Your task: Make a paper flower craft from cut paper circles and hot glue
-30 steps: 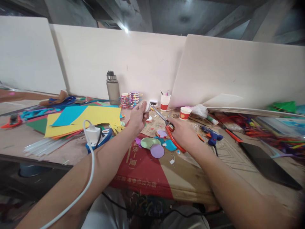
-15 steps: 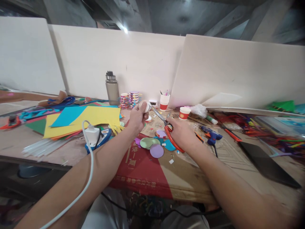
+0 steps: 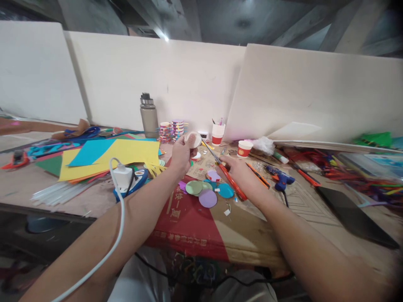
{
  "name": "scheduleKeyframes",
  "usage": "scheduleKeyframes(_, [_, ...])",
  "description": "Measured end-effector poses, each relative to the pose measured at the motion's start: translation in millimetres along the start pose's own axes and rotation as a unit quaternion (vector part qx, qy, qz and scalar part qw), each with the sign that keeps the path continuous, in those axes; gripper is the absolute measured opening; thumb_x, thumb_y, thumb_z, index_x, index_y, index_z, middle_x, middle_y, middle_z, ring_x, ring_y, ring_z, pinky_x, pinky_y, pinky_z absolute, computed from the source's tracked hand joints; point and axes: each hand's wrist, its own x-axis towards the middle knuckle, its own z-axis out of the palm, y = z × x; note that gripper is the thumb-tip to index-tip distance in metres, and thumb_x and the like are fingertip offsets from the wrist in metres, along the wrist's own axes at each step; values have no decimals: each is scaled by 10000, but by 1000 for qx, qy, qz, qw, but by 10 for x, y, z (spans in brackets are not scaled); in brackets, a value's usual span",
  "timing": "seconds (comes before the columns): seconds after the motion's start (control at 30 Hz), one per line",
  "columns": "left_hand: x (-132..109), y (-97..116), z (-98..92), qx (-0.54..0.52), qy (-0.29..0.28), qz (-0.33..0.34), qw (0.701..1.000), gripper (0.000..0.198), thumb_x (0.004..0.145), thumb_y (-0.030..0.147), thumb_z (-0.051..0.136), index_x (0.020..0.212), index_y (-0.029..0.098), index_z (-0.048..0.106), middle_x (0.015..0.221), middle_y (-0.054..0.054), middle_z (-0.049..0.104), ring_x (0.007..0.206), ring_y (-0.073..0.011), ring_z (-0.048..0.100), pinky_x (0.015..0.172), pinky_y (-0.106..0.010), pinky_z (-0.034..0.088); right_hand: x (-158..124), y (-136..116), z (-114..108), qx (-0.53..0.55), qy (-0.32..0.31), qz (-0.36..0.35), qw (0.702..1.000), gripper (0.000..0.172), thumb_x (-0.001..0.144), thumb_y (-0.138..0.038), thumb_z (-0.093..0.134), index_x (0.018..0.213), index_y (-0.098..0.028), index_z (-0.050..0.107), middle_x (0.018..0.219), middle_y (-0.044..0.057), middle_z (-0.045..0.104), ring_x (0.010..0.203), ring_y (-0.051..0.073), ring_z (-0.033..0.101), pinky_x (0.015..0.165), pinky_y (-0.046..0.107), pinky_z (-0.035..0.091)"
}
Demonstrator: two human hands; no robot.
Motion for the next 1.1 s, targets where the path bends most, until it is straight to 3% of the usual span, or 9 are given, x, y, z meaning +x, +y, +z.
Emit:
scheduleKeyframes(0.13, [-19, -1, 11, -9, -35, -33, 999, 492, 598, 512, 832, 786, 164, 539, 632, 39, 556, 419, -31, 420, 383, -173, 263, 28, 46, 18, -40, 10, 26, 999, 241, 849, -263, 535, 1033, -211, 682, 914, 82, 748, 749, 193, 643, 638, 244, 390])
scheduleKeyframes(0.3, [-75, 31, 77, -4, -57, -66, 996, 573, 470, 375, 915, 839, 176, 526, 658, 51, 546, 501, -62, 489, 404, -185, 290, 59, 102, 33, -61, 14, 27, 998, 284, 844, -265, 523, 1070, -219, 688, 899, 84, 746, 751, 194, 641, 645, 247, 389])
scheduleKeyframes(0.47, [-76, 56, 99, 30, -51, -59, 997, 539, 489, 276, 903, 839, 180, 505, 611, 69, 519, 485, -57, 455, 417, -192, 299, 44, 111, 27, -36, 24, 7, 999, 247, 841, -271, 520, 1006, -217, 697, 831, 64, 732, 705, 176, 619, 636, 239, 384])
scheduleKeyframes(0.7, [-46, 78, 58, -35, -108, -101, 988, 417, 535, 228, 846, 794, 151, 528, 644, 52, 539, 503, -40, 465, 461, -173, 333, 25, 67, -33, 18, 3, -1, 1000, 201, 833, -292, 539, 911, -196, 697, 698, 19, 684, 594, 145, 560, 565, 231, 361])
scheduleKeyframes(0.83, [-44, 99, 48, -59, -100, -120, 986, 380, 526, 192, 821, 786, 138, 549, 651, 42, 554, 505, -30, 469, 479, -159, 355, 18, 57, -37, -4, 17, -4, 1000, 222, 834, -263, 543, 965, -181, 702, 786, 52, 718, 640, 157, 595, 597, 238, 386])
scheduleKeyframes(1.1, [-27, 112, 36, -77, -92, -142, 983, 296, 526, 154, 770, 702, 138, 533, 581, 48, 521, 486, -29, 454, 456, -150, 344, 24, 98, -46, -69, 11, -17, 997, 341, 859, -253, 523, 1151, -185, 686, 1042, 118, 743, 911, 236, 670, 780, 287, 465])
